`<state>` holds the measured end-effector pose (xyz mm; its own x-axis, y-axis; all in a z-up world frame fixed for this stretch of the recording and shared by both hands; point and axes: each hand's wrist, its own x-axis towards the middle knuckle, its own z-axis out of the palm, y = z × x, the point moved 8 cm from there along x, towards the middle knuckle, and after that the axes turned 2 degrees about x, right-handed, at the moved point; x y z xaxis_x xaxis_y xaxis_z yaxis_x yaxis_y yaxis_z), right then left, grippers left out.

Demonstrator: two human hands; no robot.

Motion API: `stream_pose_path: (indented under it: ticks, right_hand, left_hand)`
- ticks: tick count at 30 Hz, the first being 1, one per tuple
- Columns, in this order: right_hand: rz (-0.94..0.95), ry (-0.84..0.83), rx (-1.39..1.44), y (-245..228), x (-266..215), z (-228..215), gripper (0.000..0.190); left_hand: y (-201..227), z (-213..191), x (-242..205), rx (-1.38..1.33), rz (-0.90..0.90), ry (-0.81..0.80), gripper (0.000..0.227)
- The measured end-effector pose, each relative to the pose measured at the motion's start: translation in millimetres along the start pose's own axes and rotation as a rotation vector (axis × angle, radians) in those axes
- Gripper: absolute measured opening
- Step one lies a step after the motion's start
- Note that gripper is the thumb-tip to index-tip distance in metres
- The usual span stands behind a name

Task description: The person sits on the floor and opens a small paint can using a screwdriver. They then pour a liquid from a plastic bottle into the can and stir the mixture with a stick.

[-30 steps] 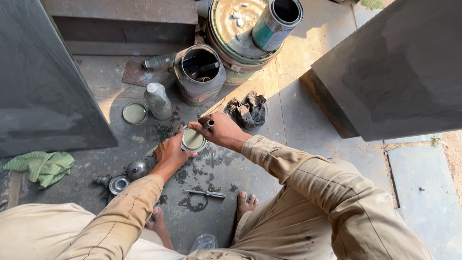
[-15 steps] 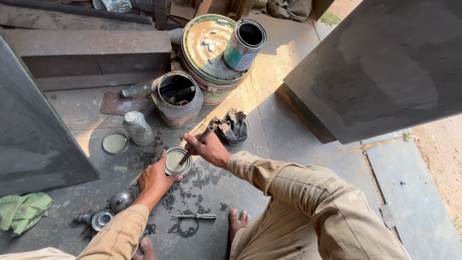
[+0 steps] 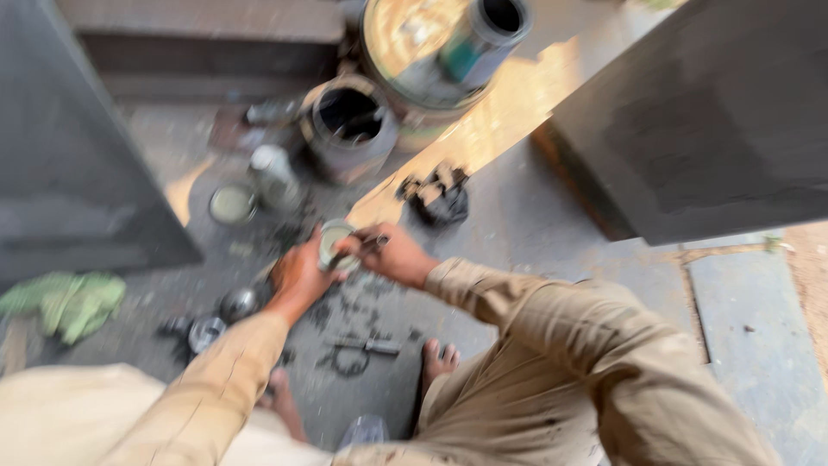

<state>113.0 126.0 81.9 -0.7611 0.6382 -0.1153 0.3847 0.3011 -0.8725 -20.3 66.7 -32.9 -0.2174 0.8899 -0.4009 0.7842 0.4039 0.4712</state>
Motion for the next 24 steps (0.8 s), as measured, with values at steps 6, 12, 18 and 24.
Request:
stream_pose_path:
  ticks: [6,12,18,24]
  right_hand:
    - [0.074,0.06,-0.055,-3.2,2.7,-9.9,0.037]
    - [0.176,0.06,-0.147,15.4,11.1,-11.8,0.041]
    - [0.218,0.14,0.156,58.3,19.6,-20.2,0.055]
    - [0.281,0.163,0.271,85.1,25.8,-18.4,0.062]
  left_hand:
    - [-5.2,6.5,0.9,-0.01,-0.025,0.009,0.113]
    - [-1.3,1.9,-0.9,-0.026,-0.033,-0.014,0.116]
    - [-0.6,2.6,1.4,-0.02,-0.024,-0.007,0.117]
    - [-1.3,3.3,1.5,-0.02,-0.039,-0.023,0.117]
